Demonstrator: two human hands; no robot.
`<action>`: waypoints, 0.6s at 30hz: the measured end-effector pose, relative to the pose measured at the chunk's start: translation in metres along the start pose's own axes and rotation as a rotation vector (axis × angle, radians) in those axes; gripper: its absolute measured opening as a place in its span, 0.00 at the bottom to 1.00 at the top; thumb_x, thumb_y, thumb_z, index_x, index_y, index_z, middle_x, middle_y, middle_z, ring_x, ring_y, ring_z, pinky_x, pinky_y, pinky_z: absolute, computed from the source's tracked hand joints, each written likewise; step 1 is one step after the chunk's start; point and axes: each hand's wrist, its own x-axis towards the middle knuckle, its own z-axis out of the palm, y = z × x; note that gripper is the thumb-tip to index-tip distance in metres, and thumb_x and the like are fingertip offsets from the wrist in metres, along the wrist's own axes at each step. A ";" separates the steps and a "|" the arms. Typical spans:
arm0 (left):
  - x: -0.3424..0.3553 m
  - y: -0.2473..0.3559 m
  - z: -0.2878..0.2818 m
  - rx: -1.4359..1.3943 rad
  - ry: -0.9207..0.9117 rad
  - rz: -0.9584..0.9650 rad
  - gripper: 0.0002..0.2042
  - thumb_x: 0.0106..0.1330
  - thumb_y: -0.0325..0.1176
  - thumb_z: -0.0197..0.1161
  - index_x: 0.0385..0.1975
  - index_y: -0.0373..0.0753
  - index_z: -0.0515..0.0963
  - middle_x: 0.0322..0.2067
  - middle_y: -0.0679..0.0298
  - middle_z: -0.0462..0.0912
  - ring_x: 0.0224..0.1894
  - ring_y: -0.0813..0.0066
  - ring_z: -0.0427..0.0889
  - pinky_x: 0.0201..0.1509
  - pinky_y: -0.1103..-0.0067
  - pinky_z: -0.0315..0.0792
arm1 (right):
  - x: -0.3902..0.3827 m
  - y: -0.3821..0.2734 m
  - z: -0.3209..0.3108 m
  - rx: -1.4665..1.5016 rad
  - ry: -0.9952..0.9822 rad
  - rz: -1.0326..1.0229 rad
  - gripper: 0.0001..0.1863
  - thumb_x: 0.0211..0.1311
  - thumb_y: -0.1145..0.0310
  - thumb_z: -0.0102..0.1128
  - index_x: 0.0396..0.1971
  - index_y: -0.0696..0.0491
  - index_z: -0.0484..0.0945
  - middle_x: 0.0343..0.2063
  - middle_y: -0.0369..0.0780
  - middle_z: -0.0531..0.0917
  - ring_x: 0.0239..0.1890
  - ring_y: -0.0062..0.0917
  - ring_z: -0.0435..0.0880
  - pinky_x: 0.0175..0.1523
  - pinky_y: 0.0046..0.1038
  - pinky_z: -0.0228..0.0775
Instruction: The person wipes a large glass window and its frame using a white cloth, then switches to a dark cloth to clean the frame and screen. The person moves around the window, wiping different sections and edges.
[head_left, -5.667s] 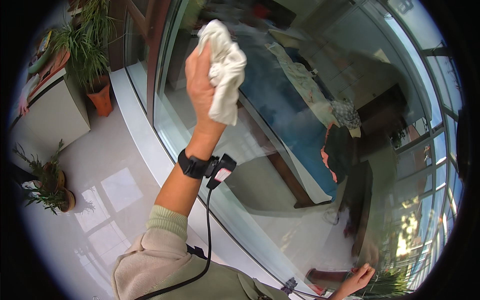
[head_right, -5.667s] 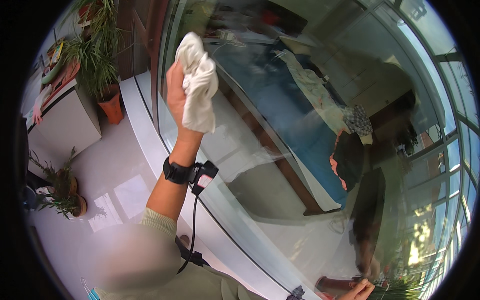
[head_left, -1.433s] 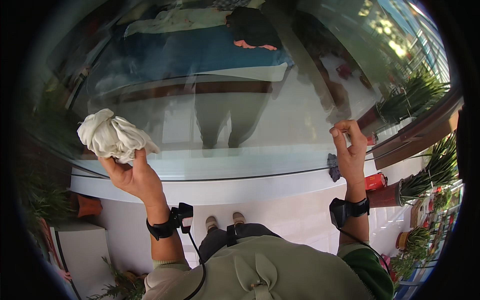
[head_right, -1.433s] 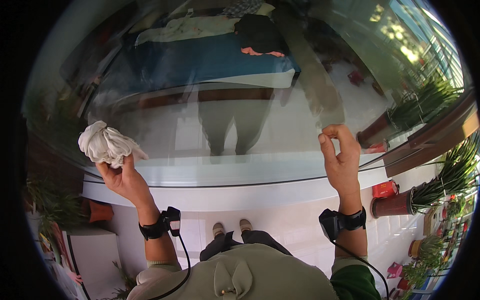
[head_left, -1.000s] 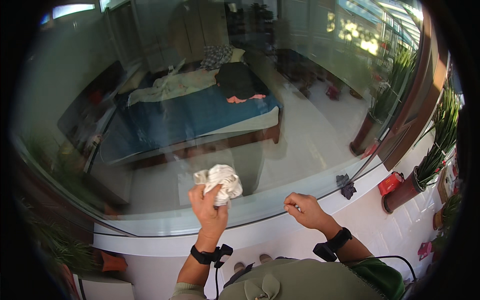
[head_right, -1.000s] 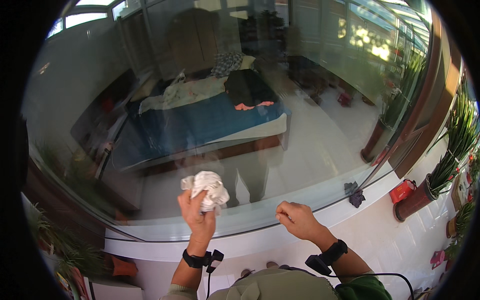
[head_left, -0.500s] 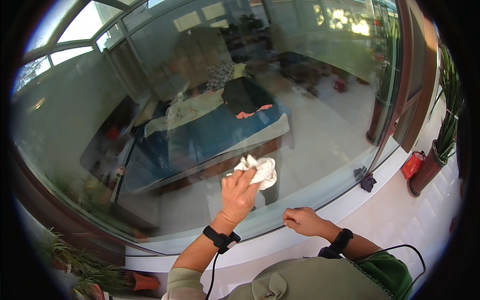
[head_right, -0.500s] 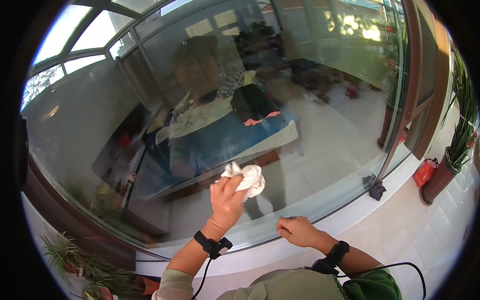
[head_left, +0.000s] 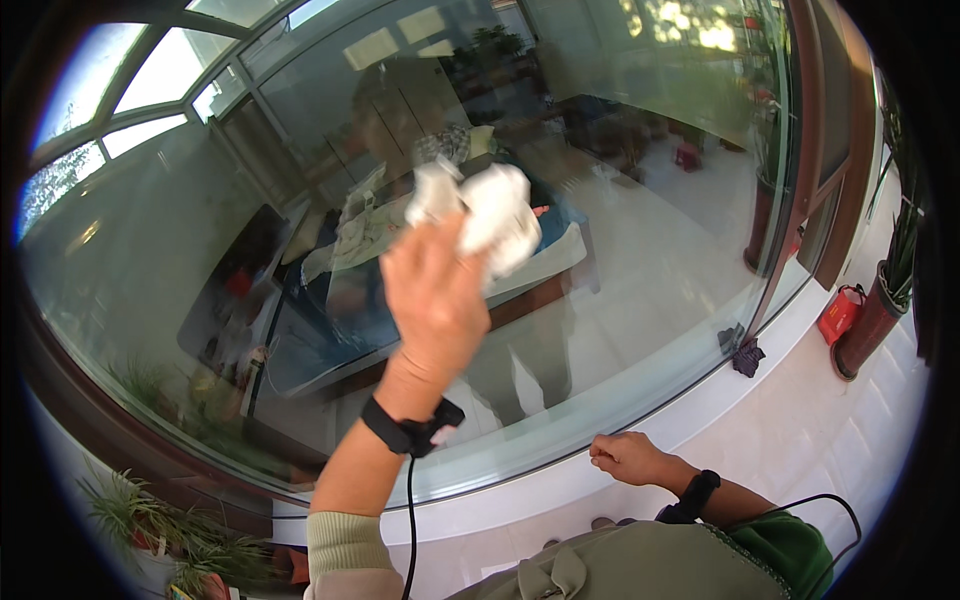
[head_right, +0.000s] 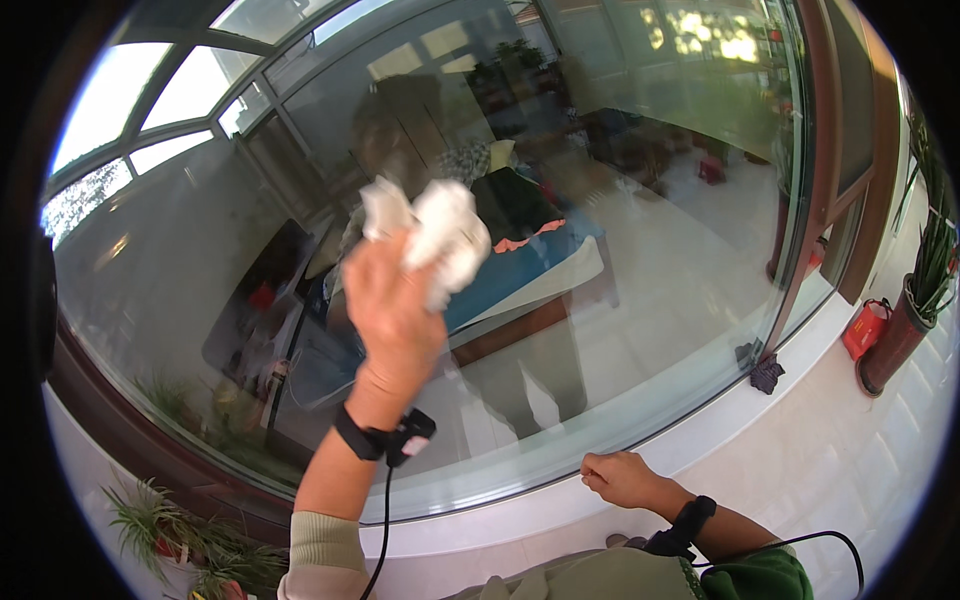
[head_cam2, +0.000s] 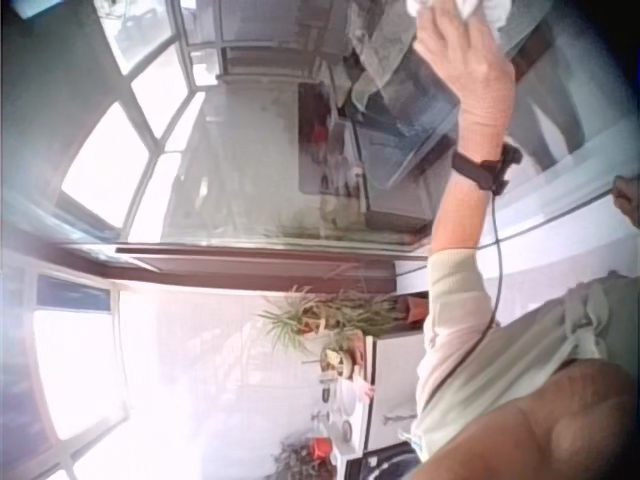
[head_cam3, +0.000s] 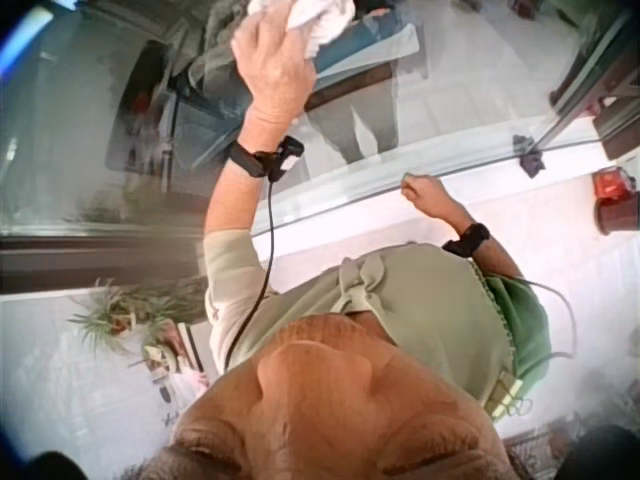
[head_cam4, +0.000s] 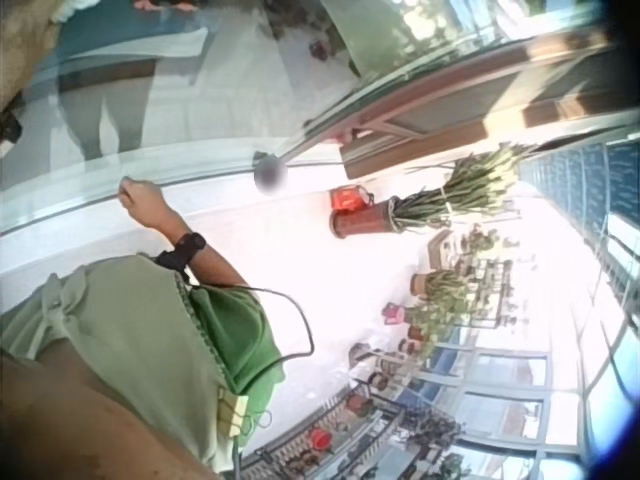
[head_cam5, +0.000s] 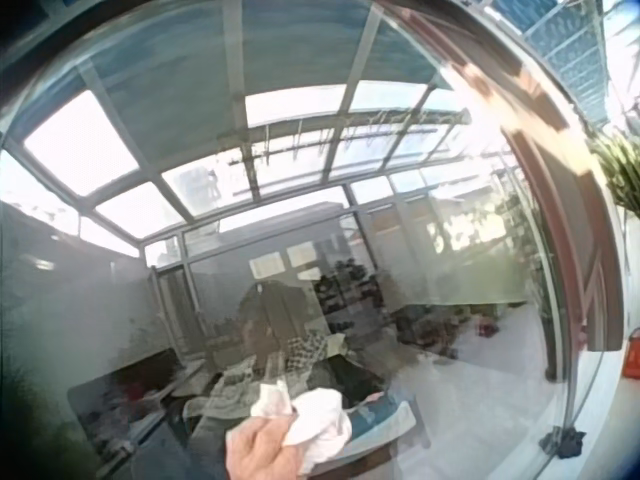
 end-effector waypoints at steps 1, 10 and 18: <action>-0.029 0.022 0.005 -0.103 -0.087 0.033 0.09 0.49 0.26 0.62 0.31 0.39 0.82 0.47 0.59 0.79 0.47 0.59 0.76 0.42 0.69 0.65 | -0.004 0.002 0.002 -0.006 -0.022 0.008 0.08 0.64 0.64 0.56 0.35 0.52 0.75 0.26 0.42 0.84 0.32 0.41 0.83 0.38 0.40 0.73; -0.020 0.013 -0.009 -0.065 -0.233 0.019 0.16 0.37 0.17 0.60 0.30 0.35 0.81 0.44 0.56 0.80 0.44 0.53 0.76 0.46 0.67 0.69 | -0.033 0.032 -0.001 -0.005 0.004 0.073 0.08 0.63 0.63 0.55 0.35 0.52 0.76 0.26 0.42 0.84 0.33 0.41 0.83 0.39 0.41 0.73; 0.093 -0.024 0.001 0.157 0.163 0.012 0.20 0.44 0.15 0.57 0.38 0.38 0.82 0.43 0.56 0.79 0.44 0.52 0.73 0.46 0.66 0.70 | -0.028 0.037 -0.004 0.055 0.092 0.079 0.08 0.62 0.64 0.56 0.35 0.52 0.77 0.26 0.42 0.84 0.33 0.42 0.83 0.39 0.41 0.74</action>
